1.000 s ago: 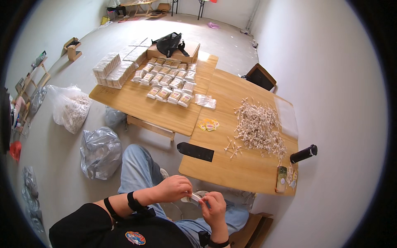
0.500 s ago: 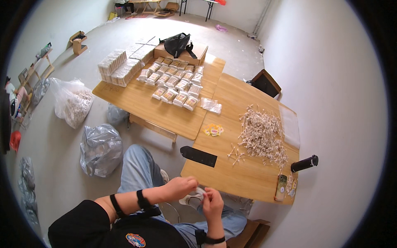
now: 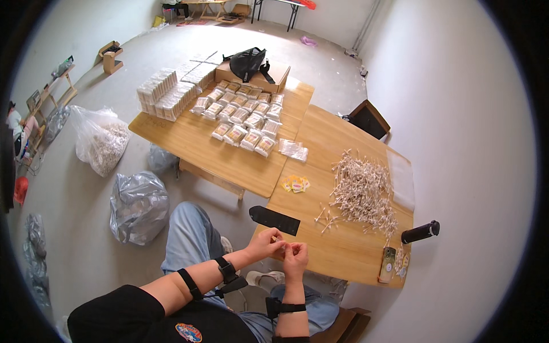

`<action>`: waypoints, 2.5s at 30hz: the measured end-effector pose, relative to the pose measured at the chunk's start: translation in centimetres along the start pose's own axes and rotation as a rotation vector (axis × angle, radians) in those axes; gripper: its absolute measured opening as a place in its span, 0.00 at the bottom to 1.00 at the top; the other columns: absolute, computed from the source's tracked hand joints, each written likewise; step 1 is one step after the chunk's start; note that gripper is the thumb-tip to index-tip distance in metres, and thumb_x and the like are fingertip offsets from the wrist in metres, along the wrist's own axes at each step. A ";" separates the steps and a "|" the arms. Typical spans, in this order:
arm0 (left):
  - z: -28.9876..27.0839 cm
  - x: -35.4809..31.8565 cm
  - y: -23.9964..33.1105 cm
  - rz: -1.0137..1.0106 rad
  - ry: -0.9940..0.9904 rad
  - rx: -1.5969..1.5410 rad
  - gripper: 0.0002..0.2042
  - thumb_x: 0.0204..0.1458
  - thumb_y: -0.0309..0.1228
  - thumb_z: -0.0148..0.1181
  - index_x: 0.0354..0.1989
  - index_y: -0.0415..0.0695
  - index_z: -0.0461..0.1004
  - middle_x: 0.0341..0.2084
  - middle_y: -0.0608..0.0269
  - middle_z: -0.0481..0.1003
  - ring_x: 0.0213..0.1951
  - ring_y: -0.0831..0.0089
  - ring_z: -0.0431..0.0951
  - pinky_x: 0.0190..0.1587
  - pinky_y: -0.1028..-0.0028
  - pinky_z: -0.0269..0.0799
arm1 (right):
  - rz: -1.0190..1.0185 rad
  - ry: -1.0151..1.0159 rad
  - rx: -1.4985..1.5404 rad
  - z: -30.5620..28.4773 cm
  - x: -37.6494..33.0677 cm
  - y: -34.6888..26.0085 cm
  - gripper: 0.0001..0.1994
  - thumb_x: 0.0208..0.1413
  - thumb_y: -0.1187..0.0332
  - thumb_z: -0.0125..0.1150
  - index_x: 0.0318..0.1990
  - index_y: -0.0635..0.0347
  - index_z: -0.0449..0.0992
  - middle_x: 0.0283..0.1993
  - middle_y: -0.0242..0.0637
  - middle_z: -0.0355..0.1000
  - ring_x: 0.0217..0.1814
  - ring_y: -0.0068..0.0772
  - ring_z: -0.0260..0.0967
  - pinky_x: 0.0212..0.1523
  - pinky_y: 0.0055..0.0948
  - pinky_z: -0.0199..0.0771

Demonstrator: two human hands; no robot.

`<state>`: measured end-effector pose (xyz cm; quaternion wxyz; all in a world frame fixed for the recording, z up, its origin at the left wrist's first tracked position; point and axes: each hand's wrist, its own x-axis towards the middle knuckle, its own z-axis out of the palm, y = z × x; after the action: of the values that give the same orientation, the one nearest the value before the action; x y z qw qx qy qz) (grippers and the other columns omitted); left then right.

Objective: The person is manually counting and arranging cotton swabs into small plastic bags.

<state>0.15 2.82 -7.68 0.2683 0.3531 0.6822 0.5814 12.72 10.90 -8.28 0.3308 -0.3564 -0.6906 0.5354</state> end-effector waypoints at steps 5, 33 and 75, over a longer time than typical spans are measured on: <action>0.3 0.0 -0.4 -0.149 -0.035 -0.217 0.10 0.56 0.32 0.64 0.37 0.38 0.74 0.26 0.60 0.78 0.27 0.73 0.80 0.31 0.72 0.75 | 0.112 -0.017 0.187 -0.2 0.2 -0.2 0.08 0.63 0.71 0.61 0.36 0.59 0.67 0.26 0.29 0.70 0.22 0.18 0.69 0.23 0.17 0.70; -31.9 19.8 -4.1 0.386 0.619 0.521 0.05 0.51 0.21 0.62 0.31 0.40 0.71 0.37 0.51 0.77 0.41 0.52 0.77 0.42 0.63 0.74 | -0.365 0.051 -0.994 -0.7 4.9 1.8 0.14 0.54 0.66 0.62 0.47 0.57 0.71 0.52 0.43 0.68 0.58 0.48 0.64 0.57 0.46 0.65; -3.6 27.8 -4.6 0.047 -0.290 1.137 0.32 0.66 0.55 0.34 0.74 0.54 0.50 0.75 0.50 0.42 0.76 0.55 0.36 0.75 0.57 0.30 | -0.294 0.060 -0.964 -1.1 5.4 1.8 0.14 0.53 0.66 0.62 0.46 0.57 0.72 0.53 0.41 0.69 0.61 0.44 0.64 0.61 0.43 0.64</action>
<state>-20.31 22.34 -10.35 0.1144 0.5323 0.8353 0.0759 11.09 16.35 -9.39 0.2201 -0.3827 -0.8925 0.0927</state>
